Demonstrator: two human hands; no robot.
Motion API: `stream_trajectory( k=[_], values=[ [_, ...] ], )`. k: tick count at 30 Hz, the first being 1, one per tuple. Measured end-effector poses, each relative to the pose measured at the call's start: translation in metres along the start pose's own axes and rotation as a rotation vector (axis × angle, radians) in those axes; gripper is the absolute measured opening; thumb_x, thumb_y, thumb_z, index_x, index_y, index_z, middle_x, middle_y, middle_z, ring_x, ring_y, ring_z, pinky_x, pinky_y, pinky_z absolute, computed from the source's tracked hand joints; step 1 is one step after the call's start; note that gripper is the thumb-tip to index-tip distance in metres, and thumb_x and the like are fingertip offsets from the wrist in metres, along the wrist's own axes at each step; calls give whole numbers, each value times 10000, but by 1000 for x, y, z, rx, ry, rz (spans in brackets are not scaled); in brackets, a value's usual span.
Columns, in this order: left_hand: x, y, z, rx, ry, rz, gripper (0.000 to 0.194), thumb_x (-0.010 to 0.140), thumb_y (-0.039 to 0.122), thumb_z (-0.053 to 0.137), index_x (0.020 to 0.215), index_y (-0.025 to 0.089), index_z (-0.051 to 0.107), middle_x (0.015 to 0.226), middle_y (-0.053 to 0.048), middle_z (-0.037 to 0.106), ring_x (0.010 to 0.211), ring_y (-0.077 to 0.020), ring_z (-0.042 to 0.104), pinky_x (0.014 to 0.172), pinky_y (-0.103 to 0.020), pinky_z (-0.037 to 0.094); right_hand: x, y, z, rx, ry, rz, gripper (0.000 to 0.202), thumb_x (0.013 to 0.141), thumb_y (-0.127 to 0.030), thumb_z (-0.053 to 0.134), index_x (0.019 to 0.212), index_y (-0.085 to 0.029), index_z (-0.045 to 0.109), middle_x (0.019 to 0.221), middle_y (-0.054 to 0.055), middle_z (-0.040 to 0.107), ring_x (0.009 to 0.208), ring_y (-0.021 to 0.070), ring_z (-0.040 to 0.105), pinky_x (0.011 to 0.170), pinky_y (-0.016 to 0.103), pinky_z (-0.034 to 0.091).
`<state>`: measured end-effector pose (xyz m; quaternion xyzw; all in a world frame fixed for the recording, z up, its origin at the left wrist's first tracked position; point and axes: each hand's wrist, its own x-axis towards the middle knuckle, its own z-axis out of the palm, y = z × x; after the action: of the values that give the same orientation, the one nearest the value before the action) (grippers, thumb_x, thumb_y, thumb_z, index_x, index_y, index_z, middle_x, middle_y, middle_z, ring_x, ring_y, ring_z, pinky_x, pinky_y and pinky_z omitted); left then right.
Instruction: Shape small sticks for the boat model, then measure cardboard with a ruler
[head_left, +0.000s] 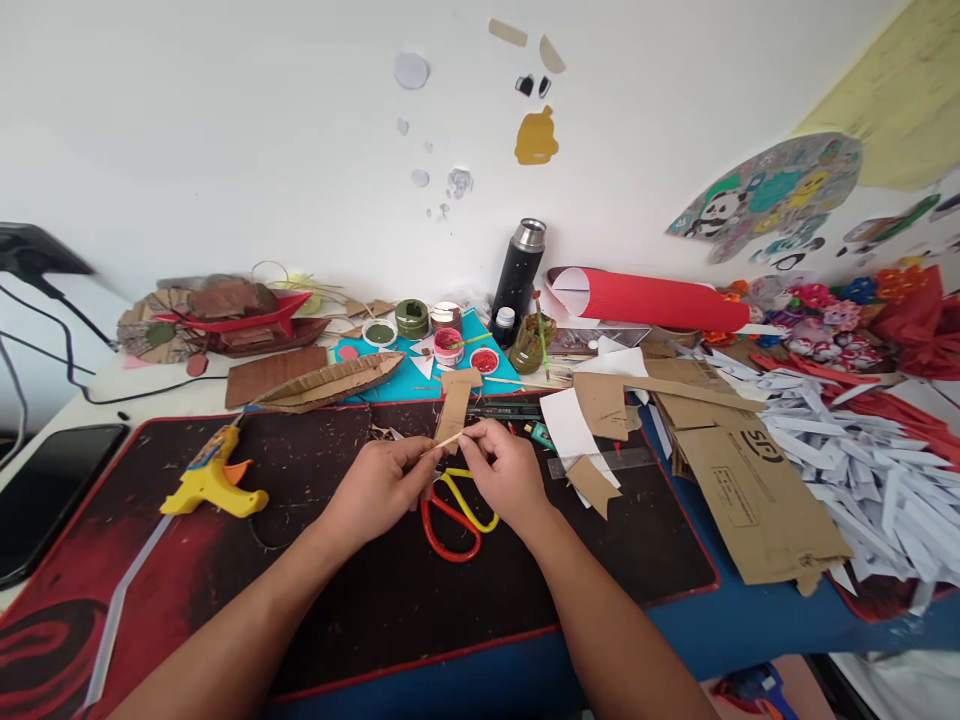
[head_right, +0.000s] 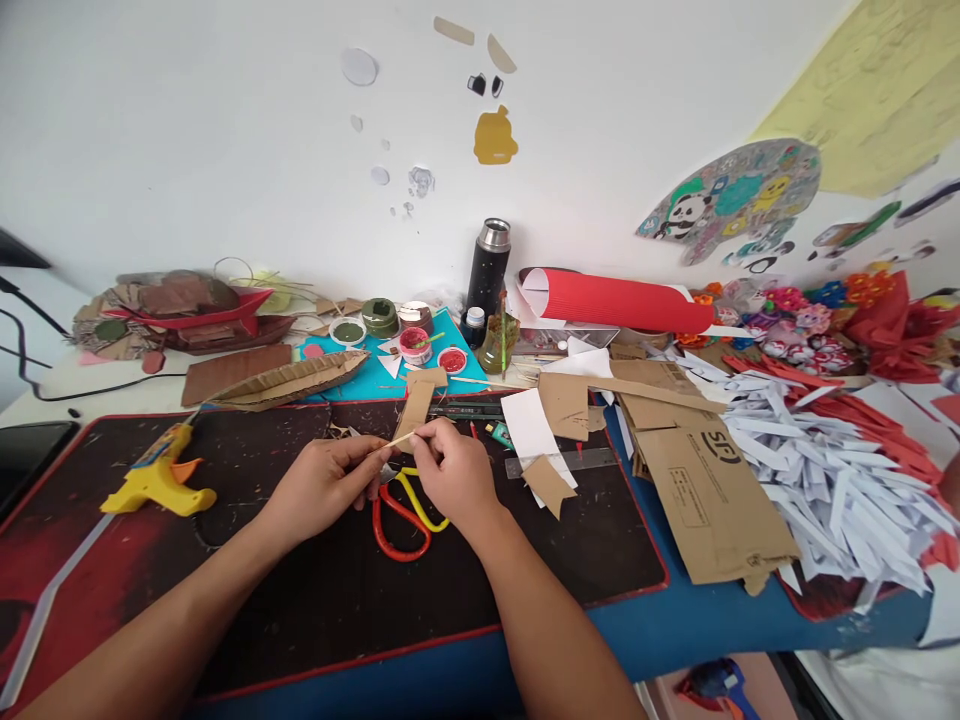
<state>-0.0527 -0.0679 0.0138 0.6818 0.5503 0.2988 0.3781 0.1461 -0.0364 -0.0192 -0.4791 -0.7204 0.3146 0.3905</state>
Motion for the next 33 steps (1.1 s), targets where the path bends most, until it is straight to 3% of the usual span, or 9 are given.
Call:
stream_trajectory(
  k=[14,20,27,33],
  values=[
    [-4,-8,14,365,123,290,305,1073,286,492,834,205,664,598,19,645,487,-125,572,539,-263,326,-1,6,2,-117,-21,-40,224,1008,-323,549,925,-200,717,572,-61,499,497,134,461,572,263,337],
    [-6,-14,20,465,145,336,298,1076,256,497,834,201,662,595,3,658,489,-148,600,535,-280,321,-1,5,3,-134,-17,-42,196,985,-297,551,906,-204,703,566,-66,477,504,139,467,578,268,331],
    [-6,-9,21,387,125,282,327,1071,300,481,857,199,706,620,-8,683,502,-141,599,541,-276,337,1,6,4,-41,14,60,157,930,-308,558,828,-226,645,538,-90,418,486,125,419,552,258,322],
    [-3,1,11,86,75,63,408,1068,419,476,783,211,681,571,33,628,495,-121,557,543,-241,392,2,3,1,46,13,50,221,980,-358,569,892,-213,711,539,-83,450,486,125,431,553,260,341]
  ],
)
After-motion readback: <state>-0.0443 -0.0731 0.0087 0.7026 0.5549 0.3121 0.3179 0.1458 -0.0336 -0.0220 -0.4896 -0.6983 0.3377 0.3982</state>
